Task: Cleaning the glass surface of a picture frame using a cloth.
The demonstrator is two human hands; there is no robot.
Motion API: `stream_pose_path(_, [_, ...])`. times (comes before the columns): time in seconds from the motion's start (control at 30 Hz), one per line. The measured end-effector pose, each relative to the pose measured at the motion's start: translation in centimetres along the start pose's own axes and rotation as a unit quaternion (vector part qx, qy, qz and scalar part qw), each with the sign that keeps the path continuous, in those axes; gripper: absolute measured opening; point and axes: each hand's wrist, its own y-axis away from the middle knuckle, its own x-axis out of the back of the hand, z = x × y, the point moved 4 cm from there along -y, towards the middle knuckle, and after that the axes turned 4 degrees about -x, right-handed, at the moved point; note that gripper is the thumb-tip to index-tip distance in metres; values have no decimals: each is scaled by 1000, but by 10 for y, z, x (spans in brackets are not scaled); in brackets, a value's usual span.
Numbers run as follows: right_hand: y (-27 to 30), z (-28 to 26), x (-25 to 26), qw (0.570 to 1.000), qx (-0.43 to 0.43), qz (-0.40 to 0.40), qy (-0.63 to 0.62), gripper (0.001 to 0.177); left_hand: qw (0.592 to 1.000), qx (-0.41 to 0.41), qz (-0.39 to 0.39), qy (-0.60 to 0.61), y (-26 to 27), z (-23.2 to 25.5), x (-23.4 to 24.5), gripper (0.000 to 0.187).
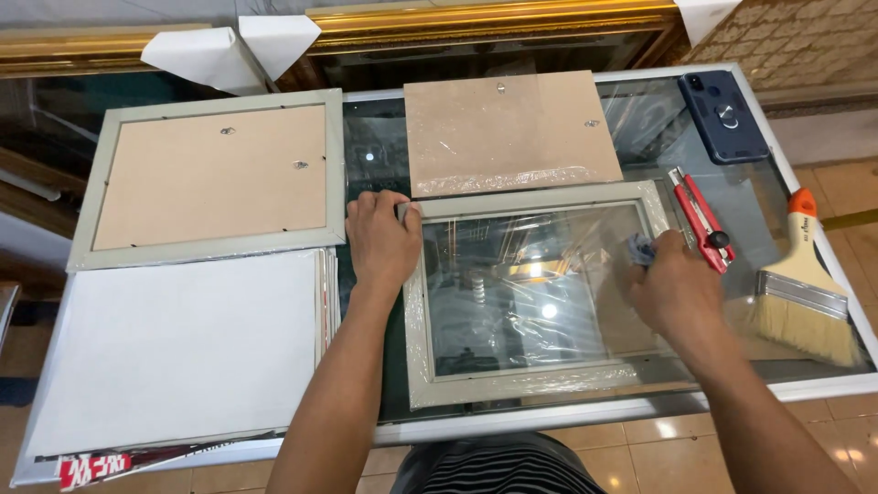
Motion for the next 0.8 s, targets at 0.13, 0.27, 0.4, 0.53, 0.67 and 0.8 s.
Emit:
stream_pose_path(0.13, [59, -105, 13, 997, 59, -47, -33, 36, 1000, 0, 6, -8, 1, -1, 0, 13])
stream_pose_path(0.27, [102, -194, -10, 961, 233, -110, -99, 37, 1000, 1, 8, -9, -1, -3, -5, 17])
stream_pose_path(0.4, [105, -207, 18, 902, 275, -187, -277, 40, 1000, -7, 19, -5, 1, -5, -3, 16])
stream_pose_path(0.53, [42, -117, 36, 946, 178, -81, -258, 37, 1000, -3, 16, 0, 3, -2, -2, 12])
stream_pose_path(0.67, [-32, -21, 3, 996, 21, 39, -81, 42, 1000, -6, 25, -3, 1, -1, -2, 11])
stream_pose_path(0.8, [0, -84, 16, 993, 73, -2, -97, 39, 1000, -8, 27, -11, 2, -2, -4, 9])
